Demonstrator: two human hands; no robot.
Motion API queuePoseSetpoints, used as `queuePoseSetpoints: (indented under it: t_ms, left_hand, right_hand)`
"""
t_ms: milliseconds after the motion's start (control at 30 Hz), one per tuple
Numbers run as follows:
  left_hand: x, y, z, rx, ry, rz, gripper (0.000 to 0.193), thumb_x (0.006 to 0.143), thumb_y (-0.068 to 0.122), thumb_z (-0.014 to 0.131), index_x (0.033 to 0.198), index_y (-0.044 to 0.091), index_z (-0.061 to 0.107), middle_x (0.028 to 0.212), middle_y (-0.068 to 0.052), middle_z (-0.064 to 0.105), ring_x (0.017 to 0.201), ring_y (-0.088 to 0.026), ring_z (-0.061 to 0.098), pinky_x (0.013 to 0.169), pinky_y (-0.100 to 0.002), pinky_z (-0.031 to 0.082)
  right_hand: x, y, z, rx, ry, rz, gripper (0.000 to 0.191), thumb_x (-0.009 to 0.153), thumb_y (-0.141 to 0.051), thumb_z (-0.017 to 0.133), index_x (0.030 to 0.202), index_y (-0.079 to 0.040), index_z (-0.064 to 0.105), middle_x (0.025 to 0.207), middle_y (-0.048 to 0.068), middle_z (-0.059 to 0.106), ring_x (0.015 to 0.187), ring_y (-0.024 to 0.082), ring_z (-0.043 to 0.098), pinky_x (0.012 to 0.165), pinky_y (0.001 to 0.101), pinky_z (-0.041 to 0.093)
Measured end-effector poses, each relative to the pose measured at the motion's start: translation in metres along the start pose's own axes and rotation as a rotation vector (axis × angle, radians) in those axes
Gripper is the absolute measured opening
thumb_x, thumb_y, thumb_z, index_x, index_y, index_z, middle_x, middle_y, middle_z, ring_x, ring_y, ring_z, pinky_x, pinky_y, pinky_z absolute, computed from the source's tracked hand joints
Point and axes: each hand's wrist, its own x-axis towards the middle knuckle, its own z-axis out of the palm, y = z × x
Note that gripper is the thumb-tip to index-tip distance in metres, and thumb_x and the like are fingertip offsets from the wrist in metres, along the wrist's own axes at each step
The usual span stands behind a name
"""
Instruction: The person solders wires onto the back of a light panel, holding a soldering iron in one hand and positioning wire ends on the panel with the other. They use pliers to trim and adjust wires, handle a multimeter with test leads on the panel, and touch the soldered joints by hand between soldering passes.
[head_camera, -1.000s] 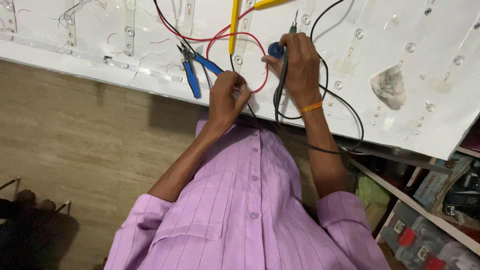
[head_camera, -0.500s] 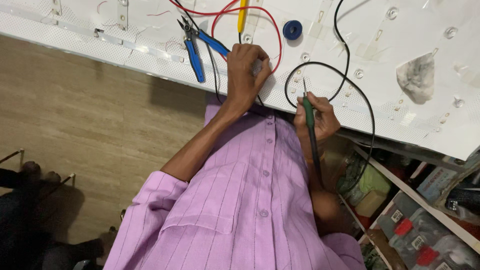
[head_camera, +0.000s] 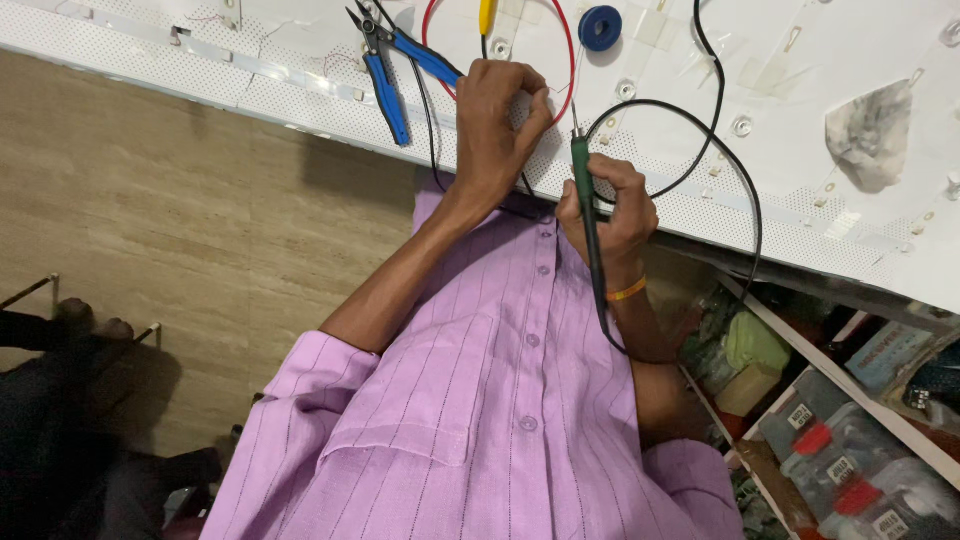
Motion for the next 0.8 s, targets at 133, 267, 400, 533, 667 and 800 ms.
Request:
queuePoseSetpoints:
  t_ms: [133,267,400,533,667,800]
  left_hand:
    - [0.0004,-0.0002,-0.0004,0.0,0.005,0.005,0.012,0.089,0.008,0.075,0.097,0.007,0.065,0.093,-0.005,0.064,0.096,-0.026,0.057,0.087,-0.04,0.041]
    - [0.0002,-0.0004,0.0001,-0.015,0.008,-0.005,0.012,0.09,0.008,0.075,0.097,0.007,0.065,0.094,-0.006,0.063,0.095,-0.025,0.056,0.086,-0.04,0.041]
    - [0.0002,-0.001,0.0005,-0.019,0.022,0.003,0.012,0.089,0.007,0.074,0.096,0.008,0.065,0.093,-0.005,0.063,0.096,-0.025,0.056,0.087,-0.04,0.041]
    - [-0.0005,-0.0019,-0.0006,-0.025,0.015,-0.001,0.011,0.09,0.007,0.074,0.097,0.007,0.065,0.093,-0.005,0.062,0.095,-0.025,0.056,0.087,-0.04,0.041]
    - [-0.0001,-0.0034,0.0,-0.026,0.01,0.015,0.009,0.092,0.007,0.073,0.097,0.007,0.065,0.092,-0.004,0.062,0.093,-0.023,0.054,0.086,-0.039,0.04]
    - [-0.0002,-0.0044,0.0007,-0.018,0.007,0.02,0.009,0.092,0.008,0.073,0.096,0.007,0.065,0.092,-0.004,0.062,0.094,-0.022,0.054,0.085,-0.039,0.039]
  right_hand:
    - [0.0025,0.001,0.0021,0.01,-0.002,-0.051,0.031,0.089,0.003,0.082,0.112,0.0,0.062,0.106,0.017,0.071,0.093,0.03,0.074,0.081,0.0366,0.061]
    - [0.0026,0.001,0.0033,0.049,-0.025,-0.062,0.034,0.089,0.007,0.083,0.117,0.001,0.064,0.107,0.018,0.071,0.093,0.029,0.074,0.079,0.035,0.061]
    - [0.0031,-0.0006,0.0046,0.021,-0.024,-0.057,0.034,0.088,0.008,0.084,0.115,-0.001,0.064,0.108,0.017,0.071,0.095,0.03,0.074,0.08,0.0361,0.061]
    - [0.004,-0.0002,0.0059,0.002,-0.035,-0.066,0.034,0.088,0.007,0.084,0.115,0.0,0.064,0.109,0.018,0.071,0.096,0.03,0.074,0.082,0.0367,0.061]
    - [0.0047,0.0011,0.008,0.0,-0.052,-0.059,0.034,0.089,0.006,0.084,0.116,0.0,0.065,0.11,0.019,0.072,0.097,0.028,0.075,0.08,0.0346,0.062]
    - [0.0049,0.0007,0.0067,0.004,-0.054,-0.072,0.033,0.091,0.006,0.083,0.118,0.0,0.064,0.11,0.018,0.072,0.098,0.028,0.075,0.082,0.0352,0.062]
